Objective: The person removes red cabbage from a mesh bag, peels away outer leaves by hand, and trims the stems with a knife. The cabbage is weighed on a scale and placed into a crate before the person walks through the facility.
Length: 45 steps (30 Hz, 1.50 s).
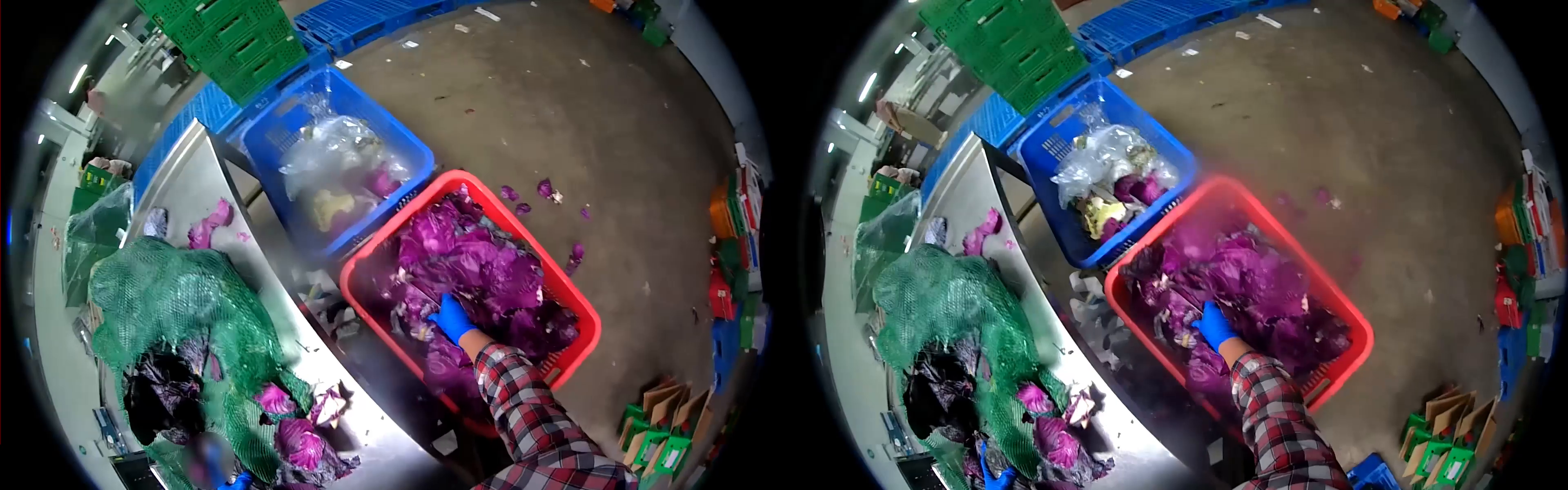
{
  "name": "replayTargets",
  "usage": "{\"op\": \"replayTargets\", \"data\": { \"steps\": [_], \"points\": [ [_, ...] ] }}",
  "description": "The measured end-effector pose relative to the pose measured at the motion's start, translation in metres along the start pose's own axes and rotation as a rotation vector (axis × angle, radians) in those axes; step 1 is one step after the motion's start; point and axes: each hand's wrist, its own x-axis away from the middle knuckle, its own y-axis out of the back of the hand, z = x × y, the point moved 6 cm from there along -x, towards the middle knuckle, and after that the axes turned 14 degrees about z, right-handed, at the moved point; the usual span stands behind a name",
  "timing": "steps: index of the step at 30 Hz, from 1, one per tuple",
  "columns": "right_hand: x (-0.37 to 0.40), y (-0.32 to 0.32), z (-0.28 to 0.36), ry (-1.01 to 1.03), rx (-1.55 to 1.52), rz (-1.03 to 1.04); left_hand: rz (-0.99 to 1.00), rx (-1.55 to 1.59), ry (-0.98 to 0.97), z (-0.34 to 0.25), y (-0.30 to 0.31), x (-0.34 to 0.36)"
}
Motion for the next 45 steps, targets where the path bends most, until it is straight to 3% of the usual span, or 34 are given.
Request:
{"op": "replayTargets", "data": {
  "steps": [4, 6, 9, 12, 14, 15, 18, 19, 21, 22, 23, 24, 25, 26, 27, 29, 31, 39, 40, 42, 43, 45],
  "points": [
    [0.005, 0.008, 0.008, 0.100, -0.060, -0.023, -0.040, -0.008, -0.129, -0.013, -0.004, 0.000],
    [0.017, 0.016, 0.012, -0.046, -0.023, 0.109, -0.048, 0.015, -0.217, -0.013, -0.005, 0.001],
    [0.039, 0.022, 0.018, -0.093, 0.066, 0.153, -0.046, 0.046, -0.320, -0.007, -0.009, 0.004],
    [0.072, 0.030, 0.025, 0.061, 0.128, 0.067, -0.049, 0.101, -0.432, 0.006, -0.007, 0.009],
    [0.134, 0.047, 0.043, 0.009, -0.013, 0.287, -0.042, 0.156, -0.551, 0.018, -0.007, 0.007],
    [0.179, 0.057, 0.061, -0.053, -0.509, 0.256, -0.045, 0.186, -0.608, 0.022, -0.004, 0.006],
    [0.199, 0.057, -0.001, -0.021, 0.460, 0.225, -0.076, 0.082, -0.741, 0.043, -0.002, -0.012],
    [0.206, 0.059, 0.000, -0.082, 0.361, 0.264, -0.109, -0.009, -0.766, 0.053, 0.000, -0.023],
    [0.246, 0.076, 0.057, 0.091, -0.145, 0.095, -0.168, -0.063, -0.782, 0.065, -0.002, -0.039],
    [0.273, 0.083, 0.094, 0.177, -0.404, 0.012, -0.250, -0.202, -0.773, 0.036, -0.004, 0.008],
    [0.297, 0.081, 0.132, 0.119, -0.472, 0.067, -0.198, -0.193, -0.704, 0.010, -0.006, 0.050],
    [0.313, 0.067, 0.158, 0.242, -0.607, 0.152, -0.150, -0.185, -0.633, -0.002, -0.011, 0.078],
    [0.327, 0.052, 0.182, 0.366, -0.737, 0.244, -0.080, -0.030, -0.817, -0.003, -0.021, 0.084],
    [0.337, 0.031, 0.197, 0.337, -0.756, 0.314, -0.009, 0.127, -0.995, -0.002, -0.031, 0.092],
    [0.348, 0.009, 0.212, 0.345, -0.768, 0.401, -0.011, 0.192, -0.982, -0.020, -0.042, 0.140],
    [0.373, -0.029, 0.234, 0.369, -0.798, 0.577, 0.264, 0.338, -0.967, -0.013, -0.071, 0.149],
    [0.395, -0.055, 0.244, 0.386, -0.829, 0.701, 0.350, 0.325, -0.944, -0.016, -0.099, 0.154],
    [0.429, -0.062, 0.240, 0.402, -0.966, 0.960, 0.250, 0.157, -0.873, -0.026, -0.159, 0.148],
    [0.435, -0.055, 0.245, 0.444, -0.982, 0.962, 0.223, 0.148, -0.857, -0.027, -0.164, 0.148],
    [0.460, -0.024, 0.267, 0.774, -0.977, 0.760, 0.170, 0.129, -0.826, -0.027, -0.174, 0.149],
    [0.426, -0.042, 0.249, 0.866, -0.478, 0.475, 0.148, 0.122, -0.813, -0.026, -0.177, 0.150],
    [0.436, -0.035, 0.245, 0.740, -0.553, 0.607, 0.098, 0.116, -0.780, -0.022, -0.183, 0.152]
  ]
}}
